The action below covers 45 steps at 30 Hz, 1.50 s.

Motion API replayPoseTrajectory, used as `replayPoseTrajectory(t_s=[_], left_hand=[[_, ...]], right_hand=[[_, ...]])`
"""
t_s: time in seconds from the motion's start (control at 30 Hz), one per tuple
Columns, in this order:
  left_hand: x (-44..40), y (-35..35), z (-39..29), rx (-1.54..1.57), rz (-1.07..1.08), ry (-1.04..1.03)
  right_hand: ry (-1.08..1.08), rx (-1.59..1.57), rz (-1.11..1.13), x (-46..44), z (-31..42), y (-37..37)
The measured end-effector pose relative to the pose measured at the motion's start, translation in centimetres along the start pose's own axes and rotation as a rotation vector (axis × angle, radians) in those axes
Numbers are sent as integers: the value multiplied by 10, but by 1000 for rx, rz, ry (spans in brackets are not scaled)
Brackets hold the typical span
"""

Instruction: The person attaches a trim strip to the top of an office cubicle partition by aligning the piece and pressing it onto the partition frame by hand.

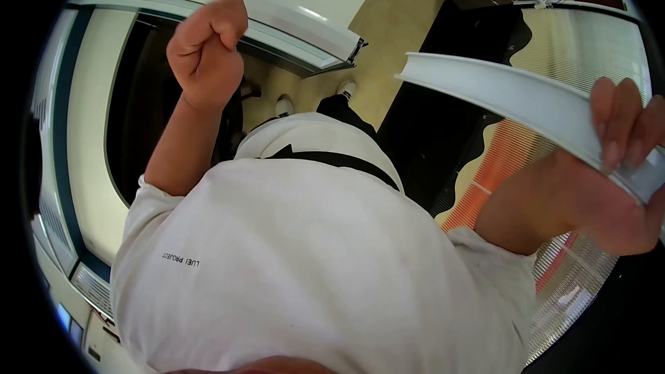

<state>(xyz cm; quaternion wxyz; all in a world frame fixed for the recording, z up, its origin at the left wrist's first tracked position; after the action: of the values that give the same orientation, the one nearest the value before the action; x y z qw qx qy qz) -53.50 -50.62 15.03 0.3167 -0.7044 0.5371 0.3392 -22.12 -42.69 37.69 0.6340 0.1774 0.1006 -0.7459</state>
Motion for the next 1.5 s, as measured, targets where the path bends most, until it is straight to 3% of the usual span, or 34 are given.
replayPoseTrajectory(t_s=[0.03, 0.07, 0.2, 0.23, 0.3, 0.43, 0.6, 0.77, 0.83, 0.97, 1.13, 1.3, 1.37, 1.5], left_hand=[[10, -3, 1, 4, 8, -3], [25, -6, 10, 67, -32, 137], [76, -37, 17, 230, -48, 513], [83, -44, 15, 296, 13, 572], [87, -58, 2, 144, 301, 666], [74, -57, 3, 250, 247, 571], [25, -53, -15, 35, -103, 501], [24, -79, -13, -284, -111, 408], [34, -101, -9, -362, -229, 535], [70, -158, -6, -476, -394, 753], [89, -226, -15, -455, -354, 1016], [100, -236, -27, -635, -487, 1017], [104, -226, -33, -696, -532, 993], [109, -214, -41, -768, -530, 1022]], right_hand=[[-6, 16, 0, -1, -3, 9], [-96, -184, 175, -2, -19, 15], [-70, -368, 419, 23, -51, 14], [-47, -381, 472, 26, -56, 14], [-6, -407, 581, 32, -68, 14], [-87, -519, 700, 27, -95, 10], [-45, -656, 982, 5, -119, -13], [-42, -825, 1194, -22, -140, -47], [-49, -911, 1250, -32, -147, -57], [-6, -924, 1586, -43, -160, -75], [-95, -1043, 1788, -46, -159, -87], [-192, -1144, 1863, -41, -166, -111], [65, -964, 1436, -23, -143, -107], [-84, -969, 1540, -14, -142, -119]])
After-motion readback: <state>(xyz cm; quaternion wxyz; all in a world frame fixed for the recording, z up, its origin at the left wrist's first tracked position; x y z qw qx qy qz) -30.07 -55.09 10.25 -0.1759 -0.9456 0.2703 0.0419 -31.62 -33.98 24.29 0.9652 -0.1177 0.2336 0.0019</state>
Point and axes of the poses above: each hand's wrist, its own x-axis away from the middle knuckle, its own y-axis out of the back of the hand, z = x × y, the point moved 5 cm from there along -x, towards the middle knuckle, and after that the axes turned 14 degrees about -y, right-handed, at the moved point
